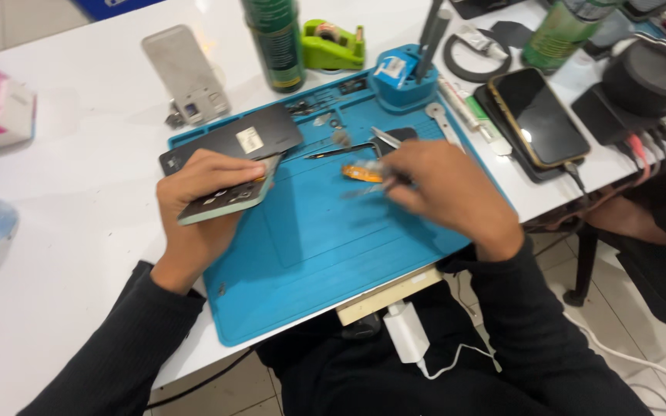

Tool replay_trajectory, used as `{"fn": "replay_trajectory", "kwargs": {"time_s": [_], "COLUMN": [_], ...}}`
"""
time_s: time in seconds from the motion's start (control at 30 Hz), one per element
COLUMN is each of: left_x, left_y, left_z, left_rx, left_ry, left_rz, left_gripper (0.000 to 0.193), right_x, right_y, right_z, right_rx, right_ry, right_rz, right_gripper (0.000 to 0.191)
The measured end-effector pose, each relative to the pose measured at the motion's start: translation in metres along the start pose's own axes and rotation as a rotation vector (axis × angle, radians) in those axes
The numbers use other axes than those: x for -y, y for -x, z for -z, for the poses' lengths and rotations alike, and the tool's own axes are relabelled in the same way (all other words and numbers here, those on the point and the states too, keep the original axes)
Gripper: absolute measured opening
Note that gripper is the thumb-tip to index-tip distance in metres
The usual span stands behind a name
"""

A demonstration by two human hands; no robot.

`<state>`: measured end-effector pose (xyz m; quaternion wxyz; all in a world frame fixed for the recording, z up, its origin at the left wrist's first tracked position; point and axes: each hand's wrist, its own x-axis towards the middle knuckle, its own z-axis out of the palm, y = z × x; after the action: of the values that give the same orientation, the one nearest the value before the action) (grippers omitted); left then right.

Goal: The person disassembles a smartphone on a repair mat, using a pry tool to open the back cover and unscrew internal components. They remove the old battery, peel an adhesive strip, and press a new battery into the phone body.

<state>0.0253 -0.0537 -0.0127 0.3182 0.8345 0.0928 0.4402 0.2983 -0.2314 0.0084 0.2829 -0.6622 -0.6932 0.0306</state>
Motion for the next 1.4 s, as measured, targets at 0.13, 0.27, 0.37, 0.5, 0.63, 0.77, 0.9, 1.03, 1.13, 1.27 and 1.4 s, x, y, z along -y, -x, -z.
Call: {"fn": "replay_trajectory", "kwargs": {"time_s": [0.13,0.27,0.37,0.5,0.63,0.77,0.9,1.03,1.13,1.27,1.4], "left_x": [0.000,0.002,0.004,0.007,0.010,0.011,0.013,0.015,0.016,0.017,0.017], "left_y": [-0.002,-0.004,-0.005,-0.005,-0.006,-0.009,-0.011,-0.013,-0.015,-0.018,-0.020], "left_z": [-0.002,-0.004,-0.006,-0.007,-0.006,-0.005,-0.004,-0.004,-0.004,0.000,0.002], "left_rx": [-0.002,-0.005,-0.009,-0.021,-0.041,-0.083,-0.126,-0.156,-0.169,-0.184,-0.185], "left_ry": [-0.001,0.019,0.006,-0.002,0.038,0.053,0.088,0.095,0.057,0.063,0.082], "left_rz": [-0.003,-0.012,-0.020,-0.005,0.049,0.077,0.057,0.069,0.021,0.004,0.047], "left_gripper": [0.032,0.032,0.031,0.029,0.027,0.026,0.022,0.020,0.019,0.018,0.018], "right_x": [-0.024,-0.041,-0.041,-0.022,0.012,0.037,0.047,0.056,0.072,0.106,0.125], "right_y": [-0.012,-0.017,-0.015,-0.015,-0.019,-0.022,-0.024,-0.023,-0.025,-0.030,-0.035], "right_z": [0.001,-0.006,-0.006,-0.001,-0.014,-0.029,-0.034,-0.041,-0.057,-0.093,-0.114], "right_rx": [-0.031,-0.021,-0.024,-0.129,-0.006,0.172,0.170,0.144,0.170,0.178,0.177], "right_ry": [0.448,0.498,0.494,0.391,0.145,0.115,0.131,0.260,0.090,-0.057,-0.069], "right_rz": [-0.203,-0.252,-0.262,-0.198,0.065,0.010,0.010,0.131,0.295,0.388,0.415], "right_gripper": [0.012,0.017,0.018,0.029,0.020,0.019,0.011,0.007,0.013,0.013,0.010]}}
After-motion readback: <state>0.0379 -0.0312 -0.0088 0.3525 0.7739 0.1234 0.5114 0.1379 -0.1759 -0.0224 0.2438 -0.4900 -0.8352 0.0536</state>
